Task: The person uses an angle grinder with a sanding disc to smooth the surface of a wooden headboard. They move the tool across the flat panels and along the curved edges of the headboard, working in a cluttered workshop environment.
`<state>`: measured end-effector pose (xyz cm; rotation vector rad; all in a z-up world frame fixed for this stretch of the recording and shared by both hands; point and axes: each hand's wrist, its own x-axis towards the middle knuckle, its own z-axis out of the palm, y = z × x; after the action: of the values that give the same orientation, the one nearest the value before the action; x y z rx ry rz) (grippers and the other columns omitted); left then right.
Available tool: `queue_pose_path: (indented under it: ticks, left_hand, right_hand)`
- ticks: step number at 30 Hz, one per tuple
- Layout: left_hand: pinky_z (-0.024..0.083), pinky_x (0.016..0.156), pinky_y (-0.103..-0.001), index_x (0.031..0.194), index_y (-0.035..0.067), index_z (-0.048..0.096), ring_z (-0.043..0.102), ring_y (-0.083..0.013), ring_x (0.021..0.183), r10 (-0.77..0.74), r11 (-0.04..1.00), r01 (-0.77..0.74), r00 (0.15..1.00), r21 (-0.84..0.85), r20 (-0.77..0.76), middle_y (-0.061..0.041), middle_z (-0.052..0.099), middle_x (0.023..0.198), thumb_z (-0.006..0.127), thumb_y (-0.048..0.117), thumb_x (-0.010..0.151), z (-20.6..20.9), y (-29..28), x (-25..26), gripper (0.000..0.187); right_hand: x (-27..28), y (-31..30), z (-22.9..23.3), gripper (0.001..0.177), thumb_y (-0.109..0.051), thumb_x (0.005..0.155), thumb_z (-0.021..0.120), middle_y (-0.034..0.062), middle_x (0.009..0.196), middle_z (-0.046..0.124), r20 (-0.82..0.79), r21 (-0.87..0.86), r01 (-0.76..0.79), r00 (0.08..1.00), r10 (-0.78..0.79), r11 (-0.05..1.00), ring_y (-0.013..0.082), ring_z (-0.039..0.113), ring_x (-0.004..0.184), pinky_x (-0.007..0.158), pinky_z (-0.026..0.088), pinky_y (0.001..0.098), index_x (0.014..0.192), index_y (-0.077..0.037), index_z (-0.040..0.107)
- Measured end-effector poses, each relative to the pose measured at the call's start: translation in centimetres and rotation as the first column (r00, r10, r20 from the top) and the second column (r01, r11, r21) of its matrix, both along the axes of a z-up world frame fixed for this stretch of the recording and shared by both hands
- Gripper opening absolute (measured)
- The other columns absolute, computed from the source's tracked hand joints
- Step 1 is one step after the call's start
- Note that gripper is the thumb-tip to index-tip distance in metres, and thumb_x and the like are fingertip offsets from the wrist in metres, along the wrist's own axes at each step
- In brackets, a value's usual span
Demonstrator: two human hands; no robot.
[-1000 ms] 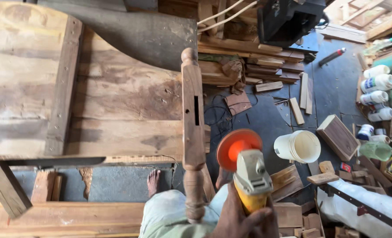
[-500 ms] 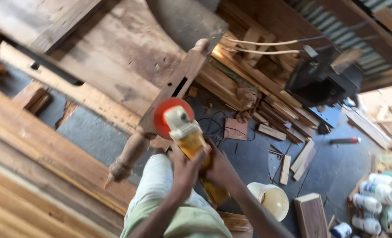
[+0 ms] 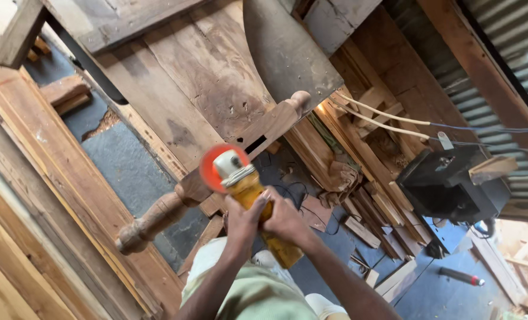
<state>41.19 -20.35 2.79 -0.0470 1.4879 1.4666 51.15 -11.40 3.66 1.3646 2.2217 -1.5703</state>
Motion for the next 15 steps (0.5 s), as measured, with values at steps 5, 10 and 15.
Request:
queue_pose_path:
  ticks: [5, 10, 15]
  left_hand:
    - [0.060, 0.085, -0.037, 0.126, 0.002, 0.040, 0.070, -0.0236, 0.102, -0.092, 0.996, 0.092, 0.995, 0.001, 0.027, -0.017, 0.065, 0.116, 0.079, 0.031, 0.082, 0.6, 7.0, 1.2, 0.065]
    - [0.058, 0.087, -0.037, 0.126, 0.001, 0.043, 0.069, -0.0236, 0.102, -0.115, 0.993, 0.114, 0.992, -0.019, -0.051, -0.016, 0.065, 0.114, 0.082, 0.033, 0.081, 1.0, 10.4, 1.9, 0.068]
    - [0.063, 0.086, -0.040, 0.128, 0.006, 0.049, 0.072, -0.0235, 0.097, 0.202, 0.979, -0.202, 0.979, -0.003, 0.020, -0.013, 0.068, 0.111, 0.080, 0.028, 0.077, 0.5, 6.5, 1.0, 0.064]
  right_hand:
    - [2.6, 5.5, -2.7, 0.052, -0.012, 0.073, 0.073, 0.0203, 0.100, 0.077, 0.022, 0.031, 0.140, 0.990, -0.141, 0.990, 0.0323, 0.080, 0.093, 0.081, 0.063, 0.0403, 0.122, -0.004, 0.056]
    - [3.0, 7.6, -2.6, 0.054, -0.016, 0.075, 0.077, 0.0198, 0.103, 0.076, -0.144, -0.123, 0.274, 0.946, -0.290, 0.954, 0.0319, 0.078, 0.091, 0.076, 0.063, 0.0424, 0.123, -0.003, 0.055]
    - [-1.3, 6.5, -1.1, 0.063, -0.012, 0.070, 0.085, 0.0202, 0.108, 0.076, 0.127, -0.124, -0.162, 0.976, 0.177, 0.979, 0.0298, 0.080, 0.094, 0.086, 0.065, 0.0378, 0.123, -0.004, 0.053]
